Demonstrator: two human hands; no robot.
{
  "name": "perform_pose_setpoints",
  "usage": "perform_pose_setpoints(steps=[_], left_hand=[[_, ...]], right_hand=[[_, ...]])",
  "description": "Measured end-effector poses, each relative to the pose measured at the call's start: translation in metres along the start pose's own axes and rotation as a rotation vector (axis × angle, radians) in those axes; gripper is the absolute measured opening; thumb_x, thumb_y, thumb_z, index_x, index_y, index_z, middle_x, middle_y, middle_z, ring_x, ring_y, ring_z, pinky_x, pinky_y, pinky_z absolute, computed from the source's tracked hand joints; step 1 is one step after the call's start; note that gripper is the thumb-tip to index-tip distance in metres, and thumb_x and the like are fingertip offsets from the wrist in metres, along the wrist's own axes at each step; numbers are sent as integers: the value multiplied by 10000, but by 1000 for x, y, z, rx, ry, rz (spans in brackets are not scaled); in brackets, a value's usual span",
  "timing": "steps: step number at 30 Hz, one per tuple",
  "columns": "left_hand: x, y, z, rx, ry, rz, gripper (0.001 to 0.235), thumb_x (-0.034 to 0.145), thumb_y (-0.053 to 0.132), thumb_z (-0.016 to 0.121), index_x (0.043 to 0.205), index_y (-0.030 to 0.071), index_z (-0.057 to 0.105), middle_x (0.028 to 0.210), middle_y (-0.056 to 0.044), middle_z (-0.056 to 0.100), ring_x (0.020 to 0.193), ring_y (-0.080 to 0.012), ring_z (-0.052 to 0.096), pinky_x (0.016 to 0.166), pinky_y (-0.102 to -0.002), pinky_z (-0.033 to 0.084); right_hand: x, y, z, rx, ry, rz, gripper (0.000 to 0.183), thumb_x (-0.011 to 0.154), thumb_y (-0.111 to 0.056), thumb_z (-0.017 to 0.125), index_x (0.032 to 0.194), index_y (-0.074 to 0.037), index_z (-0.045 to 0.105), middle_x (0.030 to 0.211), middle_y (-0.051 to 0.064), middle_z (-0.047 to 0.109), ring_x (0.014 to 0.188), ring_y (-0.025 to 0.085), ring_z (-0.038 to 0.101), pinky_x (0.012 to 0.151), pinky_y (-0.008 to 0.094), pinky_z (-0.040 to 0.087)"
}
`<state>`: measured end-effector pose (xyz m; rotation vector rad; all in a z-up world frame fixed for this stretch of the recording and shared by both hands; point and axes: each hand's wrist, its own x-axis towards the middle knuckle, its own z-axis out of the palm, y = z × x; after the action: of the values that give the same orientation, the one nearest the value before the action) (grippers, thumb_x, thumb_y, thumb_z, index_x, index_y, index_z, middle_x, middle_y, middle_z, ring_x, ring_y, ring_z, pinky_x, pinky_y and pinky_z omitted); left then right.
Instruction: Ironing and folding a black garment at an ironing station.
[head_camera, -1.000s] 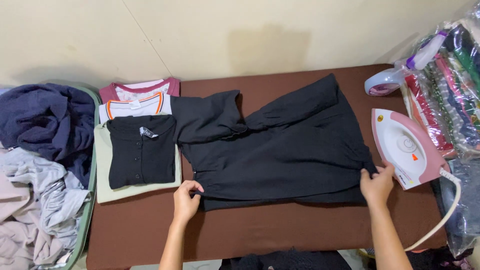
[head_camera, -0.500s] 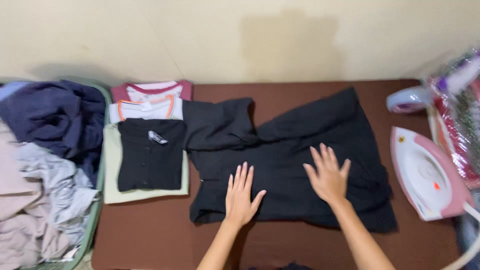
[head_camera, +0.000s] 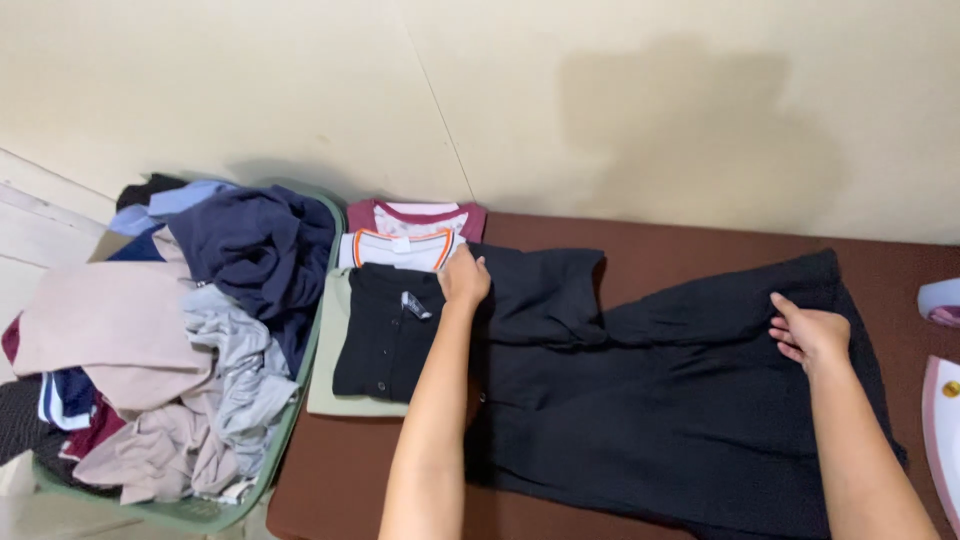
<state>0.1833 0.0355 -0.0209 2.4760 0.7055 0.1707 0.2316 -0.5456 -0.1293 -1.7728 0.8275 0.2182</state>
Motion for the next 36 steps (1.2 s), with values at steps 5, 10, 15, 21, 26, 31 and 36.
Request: perform_pose_setpoints(steps=[5,10,15,21,26,31,36], left_hand=[[26,15,0,93,-89,-142,356,906,378,676,1131,104,651,1129,-185,716,1098,-377,672,930,-491,505],[29,5,-6,-106,139,85,312,993,296,641,1133,21,596,1054,-254,705,1011,-454,665,883,-529,504],[16,20,-33,-192,175,101,228,961,202,662,1029,3,574,932,-243,715,920,-439,691,826,-514,521],[24,-6,-23,-256,245,258,237,1045,200,601,1067,-23,524,871,-240,665,828,-437,645,768,-501,496],[-9,-24,-37,-553,263,70,260,1088,255,593,1095,1,540,861,-120,636,791,-227,594,766,-372,497],[-113,-39,-88,-645,169,9,312,1030,206,666,1223,16,511,961,-118,694,877,-128,626,818,-287,512],[-175,-61,-99,-693,-17,-103,562,910,125,739,1350,44,399,982,-137,730,922,-174,692,838,-284,539]], right_hand=[[-6,-15,-7,111,116,79,502,964,-196,752,1332,33,497,1094,185,649,896,373,716,728,507,608],[-24,-23,-13,190,165,83,705,939,-144,720,1486,21,306,1274,220,568,929,369,708,705,527,621],[12,2,-12,100,117,3,529,896,-187,805,1297,10,522,1067,183,718,816,242,678,629,393,561],[-28,-72,-39,379,-15,-144,112,910,-80,639,907,-42,533,860,103,618,671,244,679,592,473,651],[-90,-66,-95,320,82,-447,125,988,-38,639,929,16,543,838,79,557,624,235,648,584,411,643],[-168,47,-132,136,231,-300,173,987,-24,632,866,34,524,765,97,595,584,268,671,502,367,570],[-187,98,-143,-129,218,-174,207,971,-46,659,831,89,586,698,154,639,571,228,698,460,354,536]])
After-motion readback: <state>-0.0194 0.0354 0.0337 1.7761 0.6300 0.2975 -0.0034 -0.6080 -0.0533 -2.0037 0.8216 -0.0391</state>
